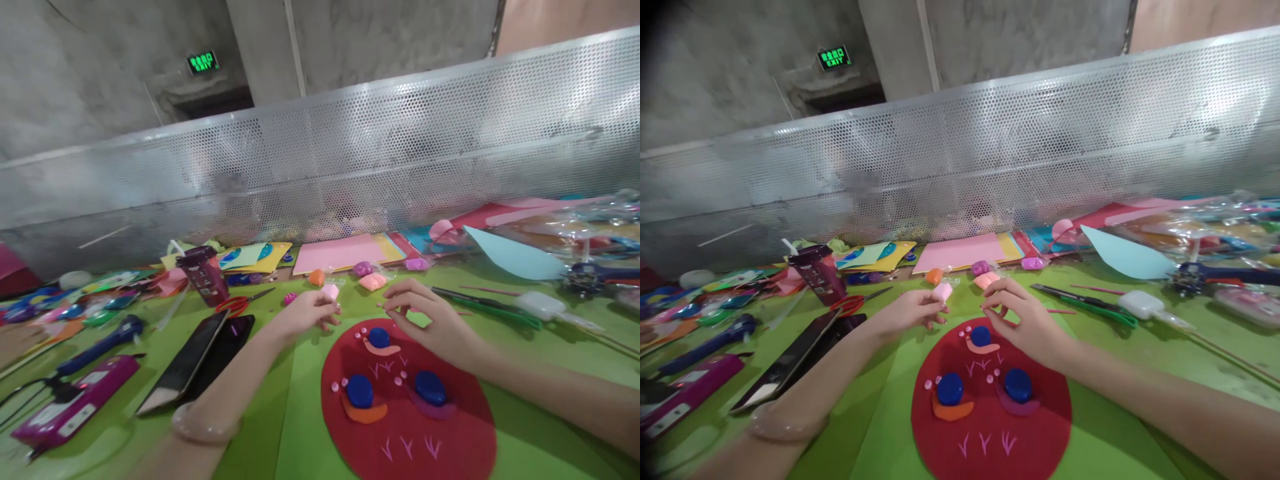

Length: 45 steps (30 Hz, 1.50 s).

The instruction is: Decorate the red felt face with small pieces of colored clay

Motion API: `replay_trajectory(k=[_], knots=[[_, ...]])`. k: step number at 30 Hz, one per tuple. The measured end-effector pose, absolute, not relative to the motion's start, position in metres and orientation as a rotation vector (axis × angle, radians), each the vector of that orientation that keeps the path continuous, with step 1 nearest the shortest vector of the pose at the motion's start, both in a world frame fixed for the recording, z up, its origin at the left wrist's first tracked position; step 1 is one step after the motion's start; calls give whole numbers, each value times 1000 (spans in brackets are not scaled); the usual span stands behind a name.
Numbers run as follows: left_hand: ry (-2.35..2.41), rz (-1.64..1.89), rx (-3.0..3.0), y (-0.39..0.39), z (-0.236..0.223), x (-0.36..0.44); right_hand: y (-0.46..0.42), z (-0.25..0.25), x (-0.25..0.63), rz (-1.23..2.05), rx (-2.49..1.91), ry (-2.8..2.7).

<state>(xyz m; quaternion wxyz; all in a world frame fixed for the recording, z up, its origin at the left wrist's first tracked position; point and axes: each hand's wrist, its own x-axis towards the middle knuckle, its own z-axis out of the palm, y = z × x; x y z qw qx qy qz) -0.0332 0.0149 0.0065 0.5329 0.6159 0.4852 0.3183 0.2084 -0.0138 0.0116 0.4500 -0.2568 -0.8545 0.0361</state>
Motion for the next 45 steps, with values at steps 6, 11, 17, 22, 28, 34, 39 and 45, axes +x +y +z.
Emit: replay_trajectory(k=[6, 11, 17, 22, 28, 34, 39, 45], knots=[[1077, 672, 1401, 14, 10, -32, -15, 9, 208, 100, -603, -2152], [1076, 955, 1436, 8, 11, -17, -15, 9, 209, 124, -603, -2174], [1268, 919, 1702, 8, 14, -16, -11, 6, 209, 156, -619, -2187], [1136, 752, 1894, 6, 35, -32, -7, 0, 210, 236, -633, -2184], [1048, 288, 1988, -1, 32, -33, -8, -2, 213, 235, -658, -2188], [1079, 233, 2049, 2, 26, -32, -8, -1, 212, 227, -681, -2211], [1051, 285, 2080, 4, 27, -33, -6, -1, 212, 183, -688, -2209], [947, 266, 2118, 7, 18, -34, -7, -1, 212, 168, -731, -2219]])
